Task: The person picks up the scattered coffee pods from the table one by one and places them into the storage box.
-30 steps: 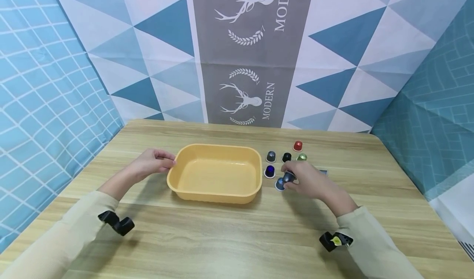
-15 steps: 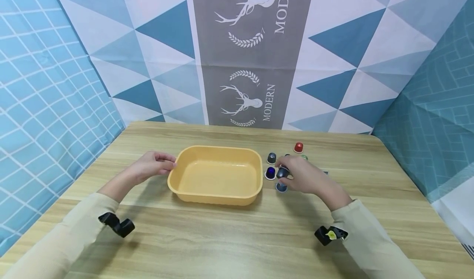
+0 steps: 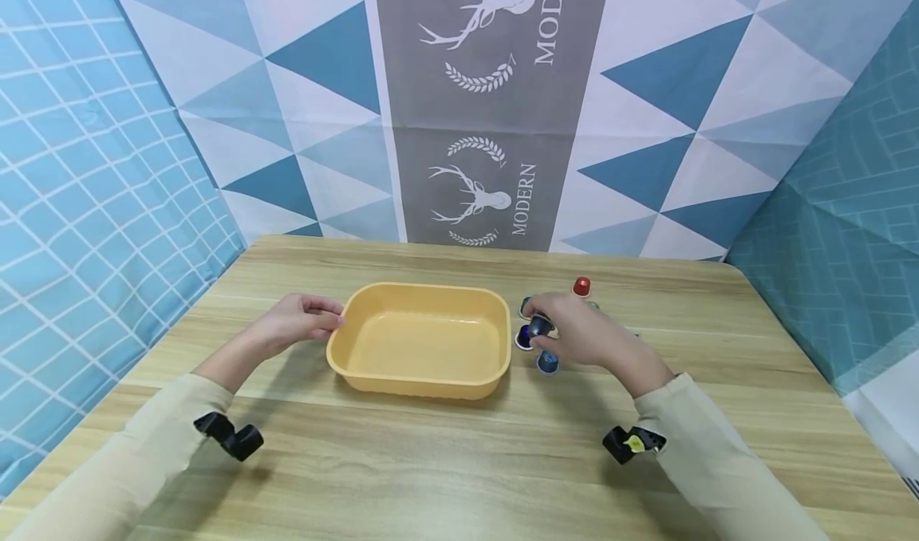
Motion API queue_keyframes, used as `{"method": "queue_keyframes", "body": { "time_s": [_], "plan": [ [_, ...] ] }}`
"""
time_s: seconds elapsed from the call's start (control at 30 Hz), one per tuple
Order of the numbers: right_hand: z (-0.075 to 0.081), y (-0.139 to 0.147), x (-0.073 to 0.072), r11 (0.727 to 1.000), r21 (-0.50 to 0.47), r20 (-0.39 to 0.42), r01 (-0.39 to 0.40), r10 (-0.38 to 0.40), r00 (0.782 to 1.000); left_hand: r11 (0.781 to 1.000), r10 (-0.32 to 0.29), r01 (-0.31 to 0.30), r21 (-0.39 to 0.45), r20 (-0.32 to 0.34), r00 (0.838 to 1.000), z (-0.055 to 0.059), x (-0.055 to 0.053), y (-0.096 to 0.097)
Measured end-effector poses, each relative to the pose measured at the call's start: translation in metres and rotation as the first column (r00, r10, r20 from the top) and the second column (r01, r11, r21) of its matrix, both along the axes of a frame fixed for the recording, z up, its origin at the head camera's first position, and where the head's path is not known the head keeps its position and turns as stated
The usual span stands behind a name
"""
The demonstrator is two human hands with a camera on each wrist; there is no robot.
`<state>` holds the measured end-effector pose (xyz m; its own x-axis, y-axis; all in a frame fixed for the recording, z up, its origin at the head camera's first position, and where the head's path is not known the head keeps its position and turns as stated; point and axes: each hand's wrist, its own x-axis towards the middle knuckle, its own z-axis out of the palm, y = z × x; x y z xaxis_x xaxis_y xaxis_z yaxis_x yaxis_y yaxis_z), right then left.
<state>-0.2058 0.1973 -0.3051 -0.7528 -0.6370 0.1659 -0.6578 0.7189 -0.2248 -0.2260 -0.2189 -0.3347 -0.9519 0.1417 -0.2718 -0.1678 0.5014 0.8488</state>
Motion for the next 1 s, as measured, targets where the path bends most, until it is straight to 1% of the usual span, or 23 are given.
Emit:
{"method": "queue_keyframes", "body": {
  "time_s": [0.4, 0.63, 0.83, 1.0],
  "plan": [
    [0.01, -0.012, -0.004, 1.0, -0.018, 0.067, -0.006, 0.008, 0.998, 0.999, 0.004, -0.005, 0.045, 0.037, 0.999, -0.003, 0.0, 0.0],
    [0.012, -0.018, -0.01, 0.997, -0.036, 0.045, -0.068, 0.07, 0.997, 0.998, 0.007, -0.01, 0.061, 0.058, 0.998, -0.003, -0.001, 0.0],
    [0.014, -0.024, -0.017, 0.994, -0.042, 0.035, -0.101, 0.103, 0.994, 0.996, 0.011, -0.017, 0.088, 0.062, 0.998, -0.002, -0.001, -0.001],
    [0.018, -0.03, -0.021, 0.991, -0.042, 0.018, -0.129, 0.13, 0.991, 0.995, 0.016, -0.022, 0.1, 0.065, 0.998, -0.002, -0.001, -0.001]
  ]
}}
